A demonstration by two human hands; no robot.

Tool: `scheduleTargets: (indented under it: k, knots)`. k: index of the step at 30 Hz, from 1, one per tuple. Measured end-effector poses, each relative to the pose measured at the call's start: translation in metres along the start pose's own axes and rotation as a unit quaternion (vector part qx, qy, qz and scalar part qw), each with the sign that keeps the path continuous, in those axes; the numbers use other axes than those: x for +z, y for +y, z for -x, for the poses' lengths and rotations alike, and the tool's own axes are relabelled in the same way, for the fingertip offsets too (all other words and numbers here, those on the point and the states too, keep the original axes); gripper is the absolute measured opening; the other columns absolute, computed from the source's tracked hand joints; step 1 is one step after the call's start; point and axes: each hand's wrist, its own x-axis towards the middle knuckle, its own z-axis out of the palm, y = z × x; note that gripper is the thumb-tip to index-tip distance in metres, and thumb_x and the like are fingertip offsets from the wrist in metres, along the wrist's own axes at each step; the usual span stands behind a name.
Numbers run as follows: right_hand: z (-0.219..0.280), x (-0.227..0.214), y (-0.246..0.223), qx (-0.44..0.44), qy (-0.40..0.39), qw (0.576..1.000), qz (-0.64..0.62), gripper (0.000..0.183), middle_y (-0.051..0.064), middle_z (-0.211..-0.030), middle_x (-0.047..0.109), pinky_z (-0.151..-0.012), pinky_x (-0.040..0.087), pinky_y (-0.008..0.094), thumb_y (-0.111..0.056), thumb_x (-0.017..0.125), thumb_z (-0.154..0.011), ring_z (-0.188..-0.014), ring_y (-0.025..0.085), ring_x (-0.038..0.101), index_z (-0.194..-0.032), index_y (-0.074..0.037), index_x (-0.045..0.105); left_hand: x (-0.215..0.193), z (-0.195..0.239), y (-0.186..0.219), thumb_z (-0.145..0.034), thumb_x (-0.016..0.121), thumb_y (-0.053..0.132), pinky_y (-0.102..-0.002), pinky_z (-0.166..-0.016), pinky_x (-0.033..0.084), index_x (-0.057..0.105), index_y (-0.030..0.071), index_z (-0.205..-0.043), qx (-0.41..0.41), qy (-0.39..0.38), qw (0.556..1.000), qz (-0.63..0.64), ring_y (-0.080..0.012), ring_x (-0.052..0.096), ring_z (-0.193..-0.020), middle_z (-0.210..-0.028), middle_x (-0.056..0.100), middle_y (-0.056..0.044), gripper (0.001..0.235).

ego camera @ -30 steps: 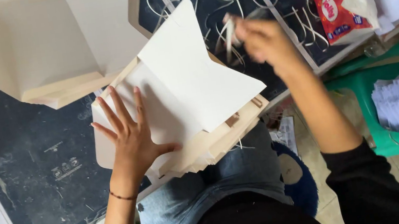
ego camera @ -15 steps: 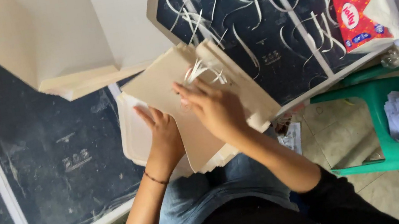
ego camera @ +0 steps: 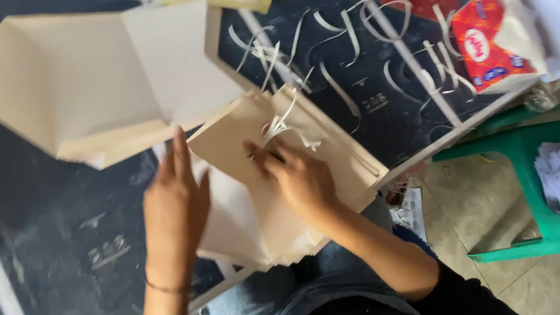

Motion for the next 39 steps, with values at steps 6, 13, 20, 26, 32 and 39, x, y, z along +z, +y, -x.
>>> scheduleTargets:
  k: [6,13,20,26,32,39]
  knots:
    - [-0.007,-0.014,-0.015,-0.04,0.055,0.996,0.06,0.044,0.011,-0.129,0.077,-0.067,0.066,0.039,-0.035,0.073,-0.105,-0.093,0.026,0.081,-0.149,-0.039,0.069,-0.015,-0.036,-0.07,-0.089,0.089,0.02,-0.05,-0.098,0.054,0.076,0.013,-0.145,0.044,0.199,0.963,-0.174,-0.0355,0.067,-0.125,-0.138,0.067,-0.01,0.058]
    - [-0.002,0.004,-0.004,-0.051,0.084,0.993,0.068,0.043,0.014,-0.14,0.075,-0.065,0.066,0.036,-0.038,0.07,-0.108,-0.091,0.026,0.082,-0.151,-0.04,0.068,0.026,-0.047,-0.108,-0.091,0.093,0.037,-0.037,-0.099,0.05,0.086,0.027,-0.114,0.027,0.206,0.956,-0.208,-0.0165,0.065,-0.104,-0.105,0.067,0.005,0.026]
    - [0.001,0.008,-0.004,-0.061,0.105,0.987,0.108,0.04,0.01,-0.142,0.075,-0.07,0.065,0.031,-0.04,0.068,-0.11,-0.096,0.02,0.081,-0.15,-0.041,0.069,-0.027,-0.035,-0.086,-0.11,0.084,0.03,-0.034,-0.075,0.043,0.072,0.018,-0.101,0.083,0.337,0.923,-0.164,-0.018,0.055,-0.084,-0.1,0.051,0.003,0.019]
    - [-0.004,0.004,0.001,-0.023,0.118,0.973,0.199,0.043,-0.006,-0.117,0.082,-0.063,0.06,0.02,-0.05,0.071,-0.104,-0.085,0.007,0.079,-0.145,-0.059,0.065,-0.034,0.03,0.055,-0.107,0.079,0.013,-0.045,-0.085,0.062,0.071,0.001,-0.118,0.098,0.331,0.939,-0.001,-0.0434,0.077,-0.1,-0.12,0.072,-0.025,0.018]
    - [-0.016,-0.003,0.017,0.08,0.097,0.992,0.02,0.036,0.001,-0.117,0.082,-0.07,0.061,0.026,-0.038,0.075,-0.101,-0.095,0.014,0.079,-0.136,-0.043,0.071,0.01,0.09,0.122,-0.109,0.06,0.007,-0.056,-0.112,0.057,0.058,0.006,-0.112,0.082,0.106,0.986,0.099,-0.0479,0.062,-0.14,-0.153,0.057,-0.032,0.004]
    - [-0.037,-0.043,0.053,0.201,0.083,0.954,-0.207,0.029,0.009,-0.118,0.082,-0.079,0.064,0.032,-0.024,0.08,-0.097,-0.108,0.021,0.078,-0.126,-0.025,0.08,0.038,0.074,0.096,-0.109,0.065,0.032,-0.053,-0.09,0.046,0.071,0.014,-0.102,0.074,0.119,0.972,0.19,-0.0422,0.057,-0.119,-0.13,0.062,-0.015,0.021]
